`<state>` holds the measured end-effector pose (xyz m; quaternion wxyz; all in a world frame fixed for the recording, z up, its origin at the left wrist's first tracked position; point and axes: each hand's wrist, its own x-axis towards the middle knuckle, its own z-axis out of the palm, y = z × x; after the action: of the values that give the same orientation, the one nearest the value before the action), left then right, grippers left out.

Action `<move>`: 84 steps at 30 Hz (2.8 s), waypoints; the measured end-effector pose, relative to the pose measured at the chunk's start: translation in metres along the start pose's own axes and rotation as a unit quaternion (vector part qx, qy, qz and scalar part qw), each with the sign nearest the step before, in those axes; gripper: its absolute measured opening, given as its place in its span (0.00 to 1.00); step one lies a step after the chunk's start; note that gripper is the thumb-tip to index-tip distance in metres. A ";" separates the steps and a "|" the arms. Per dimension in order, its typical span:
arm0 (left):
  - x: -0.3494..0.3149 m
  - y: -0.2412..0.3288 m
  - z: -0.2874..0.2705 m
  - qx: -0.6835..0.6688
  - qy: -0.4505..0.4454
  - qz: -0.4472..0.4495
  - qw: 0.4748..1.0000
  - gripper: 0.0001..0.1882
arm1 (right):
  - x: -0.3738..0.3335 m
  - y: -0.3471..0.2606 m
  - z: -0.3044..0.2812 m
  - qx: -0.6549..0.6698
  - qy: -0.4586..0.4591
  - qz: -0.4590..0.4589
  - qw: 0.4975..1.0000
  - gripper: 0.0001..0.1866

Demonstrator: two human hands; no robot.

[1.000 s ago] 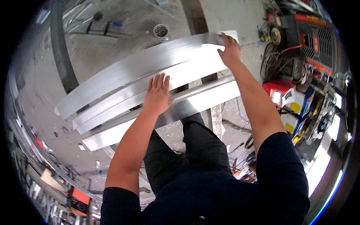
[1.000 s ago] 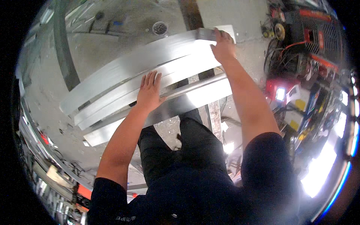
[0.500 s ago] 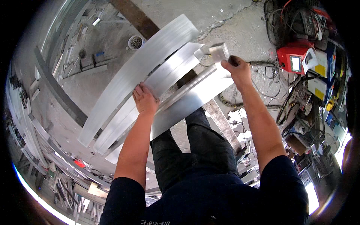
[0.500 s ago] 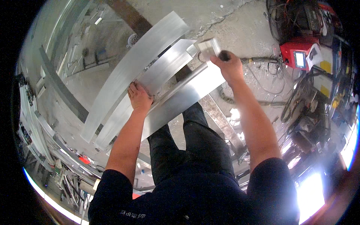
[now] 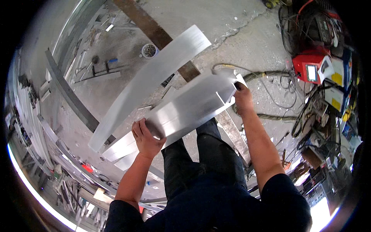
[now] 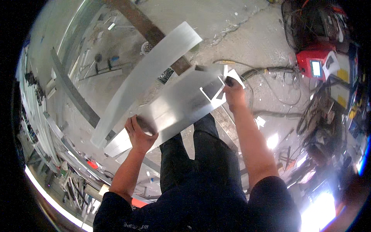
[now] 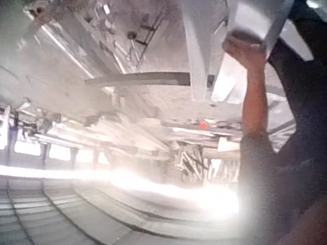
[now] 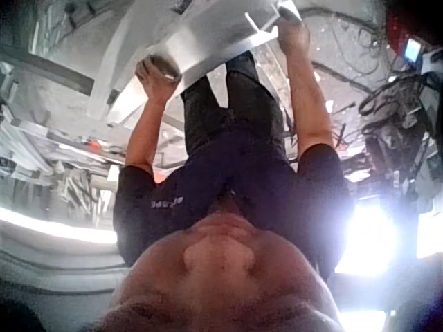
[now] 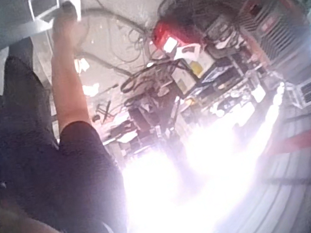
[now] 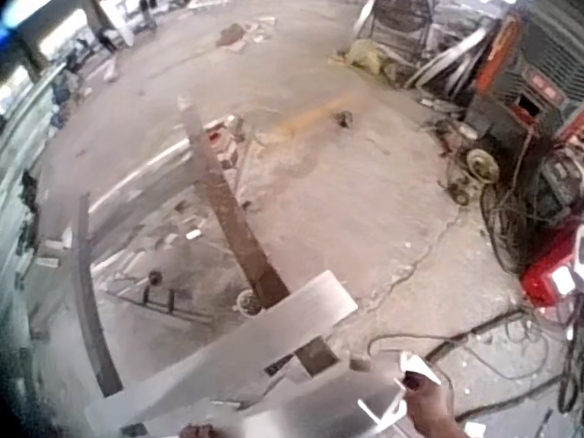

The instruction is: The person walks through a workshop and picks up several long, flat metal sheets from the floor. They carry the sheets to a metal frame and place them one by one into the frame, stacking them neatly.

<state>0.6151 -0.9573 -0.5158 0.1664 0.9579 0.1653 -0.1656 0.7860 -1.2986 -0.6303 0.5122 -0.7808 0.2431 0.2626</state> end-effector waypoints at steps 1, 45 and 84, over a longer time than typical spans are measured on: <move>-0.008 -0.002 -0.003 0.001 0.007 -0.001 1.000 0.55 | 0.001 -0.001 0.016 0.079 -0.045 -0.022 0.996 0.22; -0.070 -0.126 0.122 -0.388 0.152 -0.398 0.817 0.34 | -0.092 -0.052 0.132 -0.211 -0.206 -0.171 0.940 0.16; -0.196 -0.305 0.122 -0.199 0.120 -0.556 0.798 0.43 | -0.152 -0.173 0.529 -0.688 -0.221 -0.583 0.372 0.59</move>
<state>0.2953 -0.7826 -0.6322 0.2113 0.6594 0.7174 -0.0766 0.6997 -0.7295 -0.5921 -0.1398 -0.7267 -0.6581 0.1389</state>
